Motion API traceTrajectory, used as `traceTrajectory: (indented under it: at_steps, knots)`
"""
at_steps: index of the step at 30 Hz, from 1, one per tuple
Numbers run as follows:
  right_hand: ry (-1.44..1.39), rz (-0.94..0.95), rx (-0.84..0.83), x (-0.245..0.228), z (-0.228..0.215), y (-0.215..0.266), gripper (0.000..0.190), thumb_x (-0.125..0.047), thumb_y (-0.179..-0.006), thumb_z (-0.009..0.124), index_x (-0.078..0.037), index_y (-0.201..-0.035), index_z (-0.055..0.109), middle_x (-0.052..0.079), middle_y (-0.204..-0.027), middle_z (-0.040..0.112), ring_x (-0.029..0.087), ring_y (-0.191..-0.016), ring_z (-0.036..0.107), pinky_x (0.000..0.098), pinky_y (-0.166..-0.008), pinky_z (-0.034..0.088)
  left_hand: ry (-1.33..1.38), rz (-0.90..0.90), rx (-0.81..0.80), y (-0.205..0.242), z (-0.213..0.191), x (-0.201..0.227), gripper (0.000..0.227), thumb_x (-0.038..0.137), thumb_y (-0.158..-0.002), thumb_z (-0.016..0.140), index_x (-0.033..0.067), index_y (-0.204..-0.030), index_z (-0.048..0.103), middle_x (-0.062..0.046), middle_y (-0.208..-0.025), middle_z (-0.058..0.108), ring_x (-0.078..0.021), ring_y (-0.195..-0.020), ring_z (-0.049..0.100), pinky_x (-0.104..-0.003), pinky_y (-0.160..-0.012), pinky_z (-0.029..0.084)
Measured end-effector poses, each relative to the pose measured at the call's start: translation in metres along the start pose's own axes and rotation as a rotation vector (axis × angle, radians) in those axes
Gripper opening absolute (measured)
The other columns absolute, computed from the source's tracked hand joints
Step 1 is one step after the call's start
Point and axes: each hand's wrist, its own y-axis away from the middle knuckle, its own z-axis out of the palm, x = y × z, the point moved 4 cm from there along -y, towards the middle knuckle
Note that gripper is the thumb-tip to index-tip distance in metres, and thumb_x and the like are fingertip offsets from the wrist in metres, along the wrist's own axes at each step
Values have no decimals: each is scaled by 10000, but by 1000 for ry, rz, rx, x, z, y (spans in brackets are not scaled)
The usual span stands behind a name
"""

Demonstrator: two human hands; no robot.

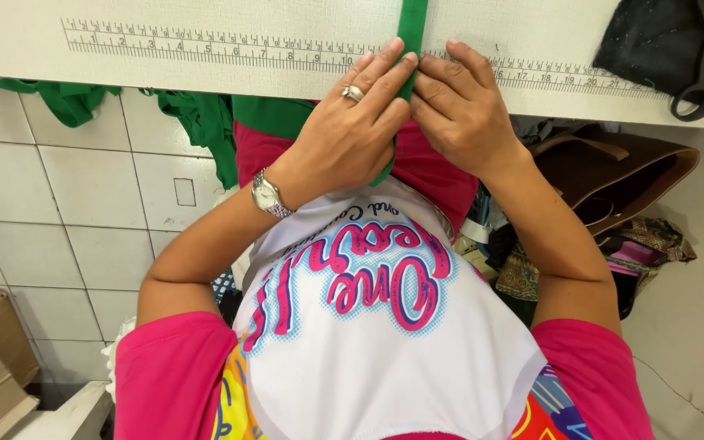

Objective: Measuring and preparing green fabric straps on an industrial sewing machine table by aligning them with a ruler and folding.

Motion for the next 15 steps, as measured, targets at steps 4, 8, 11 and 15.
traceTrajectory:
  at_steps: [4, 8, 11, 15]
  knots:
    - [19, 17, 51, 3, 3, 3, 237, -7, -1095, 655, -8, -881, 757, 75, -994, 767, 278, -1043, 692, 457, -1119, 442, 56, 29, -80, -8, 0, -4, 234, 30, -920, 478, -66, -1087, 611, -316, -1452, 521, -448, -1431, 404, -556, -1189, 409]
    - [-17, -21, 68, 6, 2, 5, 227, -32, -1114, 719, -27, -897, 787, 63, -1007, 800, 342, -1273, 666, 509, -1217, 358, 57, 18, -119, -9, -1, -8, 241, 93, -860, 552, -25, -1065, 597, -291, -1468, 524, -443, -1371, 548, -543, -1133, 457]
    - [-65, -41, -15, 8, 1, 4, 260, 10, -1143, 644, -41, -904, 732, 72, -1014, 771, 338, -1313, 704, 535, -1248, 337, 91, 26, -118, -19, -15, -11, 232, 106, -792, 540, 7, -1001, 522, -265, -1322, 589, -417, -1282, 592, -491, -993, 473]
    - [-123, -23, -43, 13, 2, 3, 240, 1, -1127, 608, -29, -932, 744, 102, -1155, 799, 352, -1307, 681, 540, -1194, 376, 275, 71, -149, -37, -23, -36, 293, 221, -877, 605, 0, -1048, 519, -232, -1158, 610, -434, -1069, 637, -507, -781, 522]
